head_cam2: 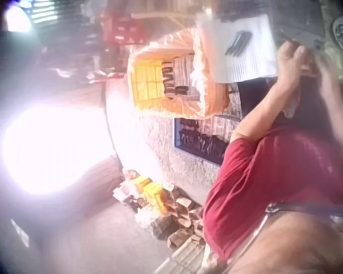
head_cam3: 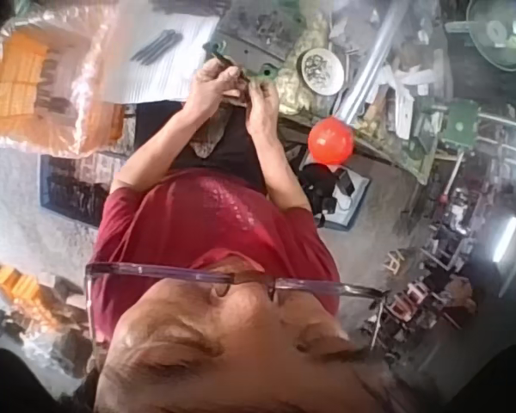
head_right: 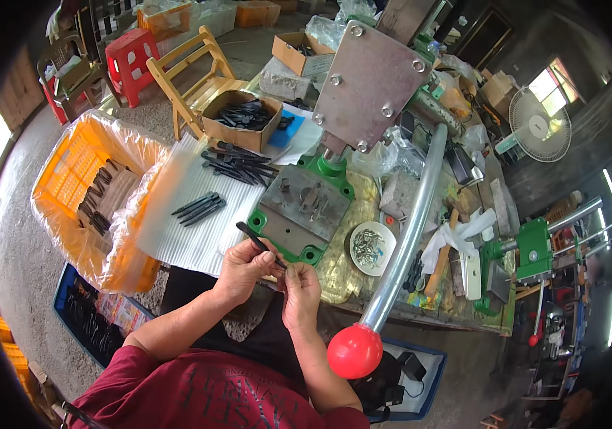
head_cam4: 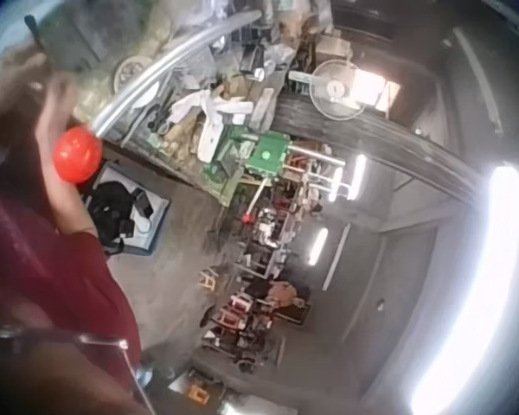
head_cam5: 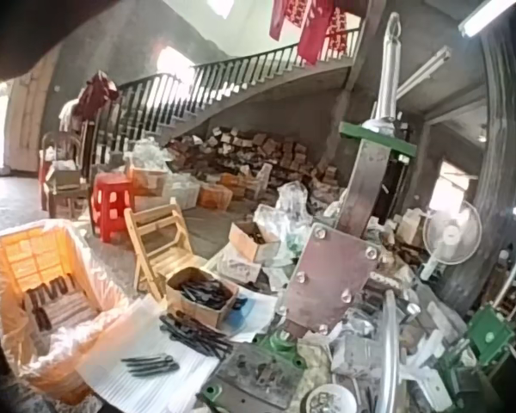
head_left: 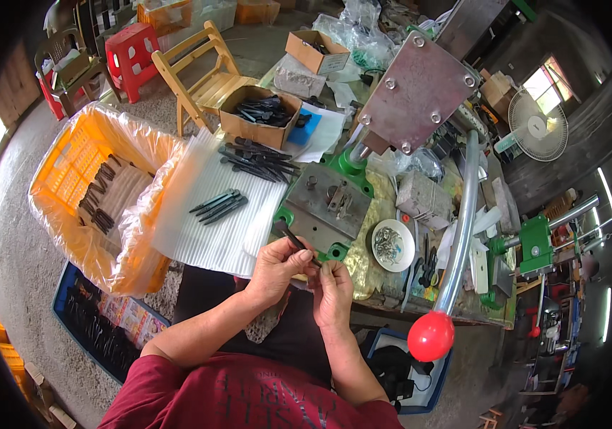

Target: The person assembles small plastic parts by hand using a manual press.

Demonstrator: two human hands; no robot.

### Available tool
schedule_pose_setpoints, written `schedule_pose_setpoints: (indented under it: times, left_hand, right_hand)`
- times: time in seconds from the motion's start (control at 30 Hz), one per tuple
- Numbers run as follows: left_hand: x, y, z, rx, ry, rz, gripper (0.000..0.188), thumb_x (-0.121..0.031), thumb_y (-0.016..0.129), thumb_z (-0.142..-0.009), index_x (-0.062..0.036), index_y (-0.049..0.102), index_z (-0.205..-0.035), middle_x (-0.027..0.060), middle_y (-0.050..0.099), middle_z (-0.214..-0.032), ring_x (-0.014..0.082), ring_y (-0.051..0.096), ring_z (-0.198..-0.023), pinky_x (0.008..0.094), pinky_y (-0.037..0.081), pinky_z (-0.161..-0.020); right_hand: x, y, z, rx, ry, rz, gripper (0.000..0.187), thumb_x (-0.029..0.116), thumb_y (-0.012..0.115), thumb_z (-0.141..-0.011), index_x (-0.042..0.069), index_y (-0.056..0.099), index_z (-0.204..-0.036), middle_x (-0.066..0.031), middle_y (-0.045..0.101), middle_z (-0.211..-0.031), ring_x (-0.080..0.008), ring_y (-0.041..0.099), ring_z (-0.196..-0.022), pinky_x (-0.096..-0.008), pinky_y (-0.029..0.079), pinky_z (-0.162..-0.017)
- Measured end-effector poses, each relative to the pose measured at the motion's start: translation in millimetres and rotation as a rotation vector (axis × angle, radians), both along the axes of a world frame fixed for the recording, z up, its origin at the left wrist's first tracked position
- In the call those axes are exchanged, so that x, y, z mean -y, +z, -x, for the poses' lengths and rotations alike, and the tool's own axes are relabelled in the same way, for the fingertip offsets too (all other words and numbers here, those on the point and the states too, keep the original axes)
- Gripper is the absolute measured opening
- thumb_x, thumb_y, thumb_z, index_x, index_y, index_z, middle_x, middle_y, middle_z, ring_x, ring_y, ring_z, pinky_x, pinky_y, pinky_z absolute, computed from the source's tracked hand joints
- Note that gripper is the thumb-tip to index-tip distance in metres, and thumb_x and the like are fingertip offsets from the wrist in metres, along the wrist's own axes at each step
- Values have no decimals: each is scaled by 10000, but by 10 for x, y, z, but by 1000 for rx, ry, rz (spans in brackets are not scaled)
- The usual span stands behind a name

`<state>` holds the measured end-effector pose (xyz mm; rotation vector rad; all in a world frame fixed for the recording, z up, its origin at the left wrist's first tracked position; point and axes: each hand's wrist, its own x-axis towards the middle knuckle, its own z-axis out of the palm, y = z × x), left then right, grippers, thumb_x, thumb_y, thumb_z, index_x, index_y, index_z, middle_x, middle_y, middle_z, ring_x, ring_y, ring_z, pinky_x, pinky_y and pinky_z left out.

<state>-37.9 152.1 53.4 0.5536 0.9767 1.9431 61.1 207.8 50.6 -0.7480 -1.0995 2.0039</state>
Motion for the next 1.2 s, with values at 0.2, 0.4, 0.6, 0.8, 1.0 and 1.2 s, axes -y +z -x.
schedule_pose_setpoints:
  times: [0.2,0.4,0.6,0.8,1.0,1.2]
  left_hand:
    - [-318,268,302,-146,101,95,70,-52,504,-806,1,532,-843,38,556,-732,122,560,-667,243,482,-605]
    - [-895,231,657,-378,172,71,42,-39,542,-779,-3,554,-796,-15,524,-638,55,494,-580,194,431,-536]
    - [-1124,79,733,-604,286,175,55,-38,576,-728,-21,570,-780,-2,497,-563,52,441,-527,212,374,-491]
    - [-1138,23,749,-646,307,218,74,-55,580,-724,-28,571,-792,11,491,-551,56,438,-527,219,379,-503]
    - [-1115,147,730,-746,293,249,85,-60,578,-721,-18,564,-793,66,529,-597,115,490,-556,250,401,-537]
    - [-1122,255,796,-1140,277,99,104,-51,592,-693,-1,551,-774,111,546,-674,209,536,-607,284,421,-553]
  right_hand:
    - [-60,-1,-11,-111,0,18,157,195,482,-833,45,443,-813,-30,418,-643,-122,400,-592,-256,359,-580]
    - [-54,-85,-133,-144,-2,-48,110,139,446,-850,30,442,-830,-34,440,-700,-106,415,-622,-249,376,-592]
    - [-34,-114,-247,-112,-26,-92,98,114,433,-850,18,449,-837,-42,449,-711,-106,415,-619,-255,386,-600]
    - [-48,-178,-272,-114,-28,-104,99,110,432,-849,13,449,-836,-46,451,-706,-111,417,-616,-256,385,-605]
    - [-39,-180,-288,-114,-37,-86,94,98,431,-847,8,449,-829,-53,454,-695,-120,424,-617,-258,383,-606]
    - [-129,5,-319,-81,-125,-297,92,94,439,-816,2,448,-811,-64,444,-657,-132,416,-596,-270,374,-566]
